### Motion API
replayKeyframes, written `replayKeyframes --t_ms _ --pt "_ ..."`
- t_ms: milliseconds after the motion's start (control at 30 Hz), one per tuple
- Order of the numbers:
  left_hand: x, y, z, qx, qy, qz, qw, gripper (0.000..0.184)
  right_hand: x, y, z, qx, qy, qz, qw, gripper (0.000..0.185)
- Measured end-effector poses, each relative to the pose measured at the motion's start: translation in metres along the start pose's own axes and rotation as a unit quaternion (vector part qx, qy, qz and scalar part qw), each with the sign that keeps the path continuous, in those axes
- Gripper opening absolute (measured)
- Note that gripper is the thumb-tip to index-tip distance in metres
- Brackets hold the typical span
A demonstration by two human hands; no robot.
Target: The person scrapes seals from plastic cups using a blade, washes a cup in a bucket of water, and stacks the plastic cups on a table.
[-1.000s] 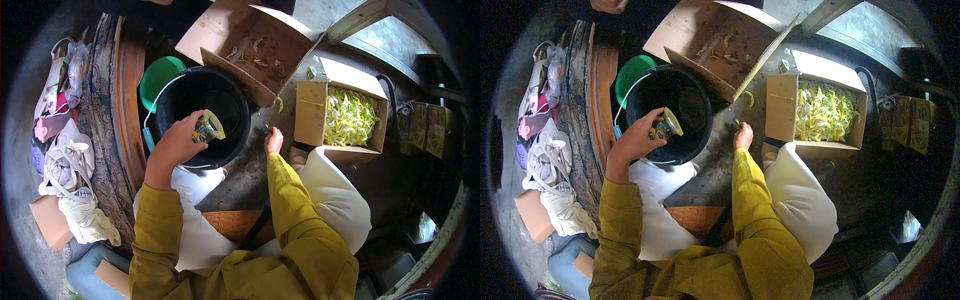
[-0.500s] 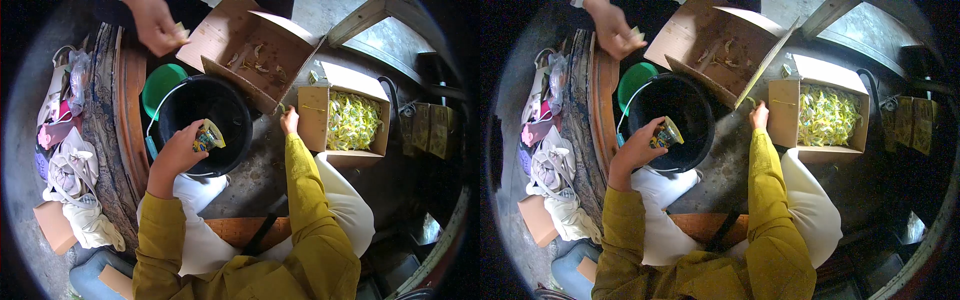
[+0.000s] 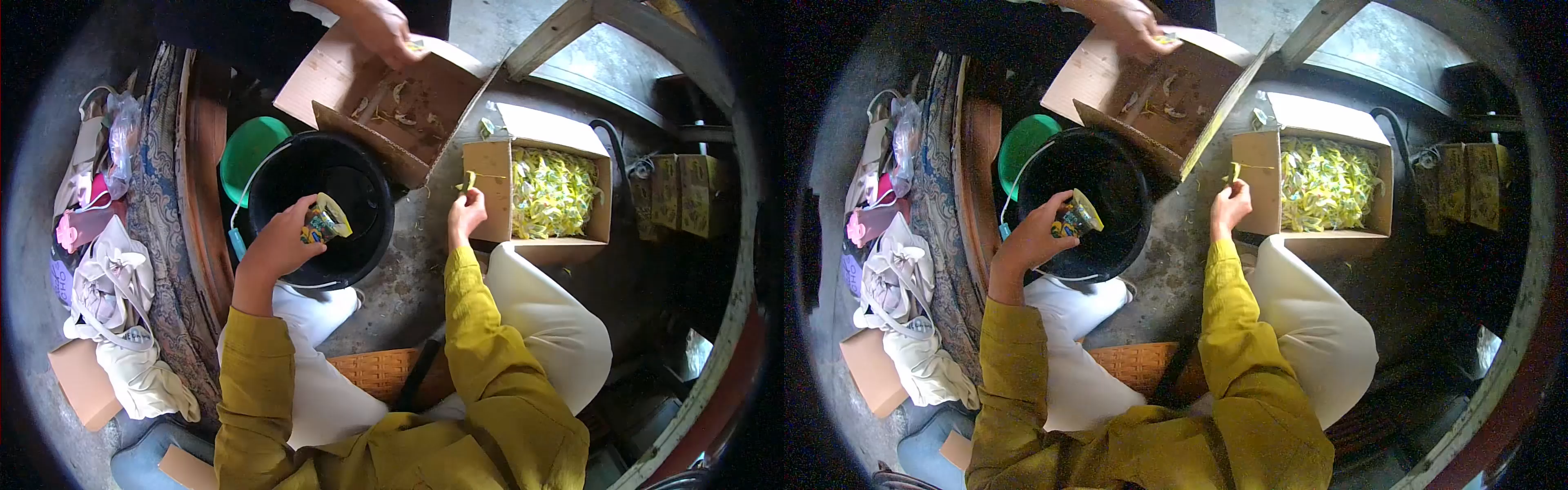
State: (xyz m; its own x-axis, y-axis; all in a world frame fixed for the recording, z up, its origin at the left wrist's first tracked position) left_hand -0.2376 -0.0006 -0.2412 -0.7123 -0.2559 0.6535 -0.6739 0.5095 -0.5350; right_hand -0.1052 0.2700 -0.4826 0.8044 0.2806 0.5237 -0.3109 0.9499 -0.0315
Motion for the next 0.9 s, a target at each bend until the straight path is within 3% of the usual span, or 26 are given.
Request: replayKeyframes --t_ms 33,100,133,167,200,333,400,500,600,633,667,767,800,833,867,900 --pt "0.002 -0.002 -0.002 0.001 0.004 -0.004 1.0 0.068 0.016 0.005 0.015 0.037 0.038 -0.045 0.998 0.013" --pt "0.004 -0.006 -0.004 -0.001 0.001 -0.008 1.0 0.068 0.05 0.035 0.033 0.104 -0.057 -0.104 0.987 0.014" --pt "0.002 -0.007 -0.003 -0.005 -0.006 -0.006 1.0 0.068 0.069 0.05 0.042 0.086 0.033 -0.143 0.985 0.016" --pt "0.002 -0.007 -0.002 -0.008 -0.013 -0.006 1.0 0.068 0.083 0.071 0.033 0.042 -0.036 -0.161 0.985 0.016" --pt "0.003 -0.006 -0.001 -0.014 -0.006 -0.008 1.0 0.068 0.093 0.088 0.025 0.051 -0.015 -0.178 0.983 0.02" --pt "0.005 -0.008 0.003 -0.019 0.01 -0.006 1.0 0.068 0.086 0.147 -0.105 -0.175 0.104 -0.085 0.975 0.052" --pt "0.006 -0.011 0.009 -0.018 0.017 -0.006 1.0 0.069 0.067 0.149 -0.161 -0.209 0.108 -0.017 0.972 0.067" --pt "0.008 -0.012 0.017 -0.025 0.023 -0.011 0.999 0.07 0.062 0.131 -0.164 -0.233 0.063 -0.034 0.97 0.045" --pt "0.008 -0.019 0.02 -0.016 0.02 -0.004 1.0 0.071 0.079 0.089 -0.093 -0.307 -0.046 0.107 0.944 0.037" --pt "0.008 -0.021 0.021 -0.008 0.019 0.001 1.0 0.072 0.086 0.081 -0.074 -0.284 -0.188 0.147 0.929 0.048" --pt "0.007 -0.023 0.021 0.001 0.018 0.007 1.0 0.072 0.098 0.065 -0.05 -0.281 -0.15 0.126 0.939 0.042" --pt "0.013 -0.03 0.018 0.033 -0.002 0.009 0.999 0.071 0.101 0.076 -0.083 -0.203 -0.137 -0.075 0.967 0.063" --pt "0.013 -0.03 0.02 0.04 -0.023 0.016 0.999 0.071 0.116 0.057 -0.038 -0.174 -0.092 -0.165 0.966 0.045" --pt "0.013 -0.028 0.024 0.045 -0.041 0.023 0.998 0.071 0.104 0.075 -0.074 -0.229 0.073 -0.114 0.964 0.034" --pt "0.013 -0.027 0.027 0.049 -0.057 0.031 0.997 0.07 0.099 0.08 -0.084 -0.299 0.22 -0.077 0.925 0.024" --pt "0.013 -0.024 0.033 0.018 -0.052 0.007 0.998 0.07 0.116 0.063 -0.028 -0.323 0.169 -0.129 0.922 0.017"
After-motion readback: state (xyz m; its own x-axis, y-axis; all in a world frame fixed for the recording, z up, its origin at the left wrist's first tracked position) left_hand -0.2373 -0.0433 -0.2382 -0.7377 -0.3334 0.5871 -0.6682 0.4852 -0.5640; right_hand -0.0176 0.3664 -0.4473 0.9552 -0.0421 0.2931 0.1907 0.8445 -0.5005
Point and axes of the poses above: each hand's wrist, its own y-axis towards the middle knuckle, its own x-axis out of the back of the hand, z = x × y, the point moved 5 cm from there along y, towards the middle knuckle, and after that the axes turned 2 degrees about -y, right-handed, at the moved point
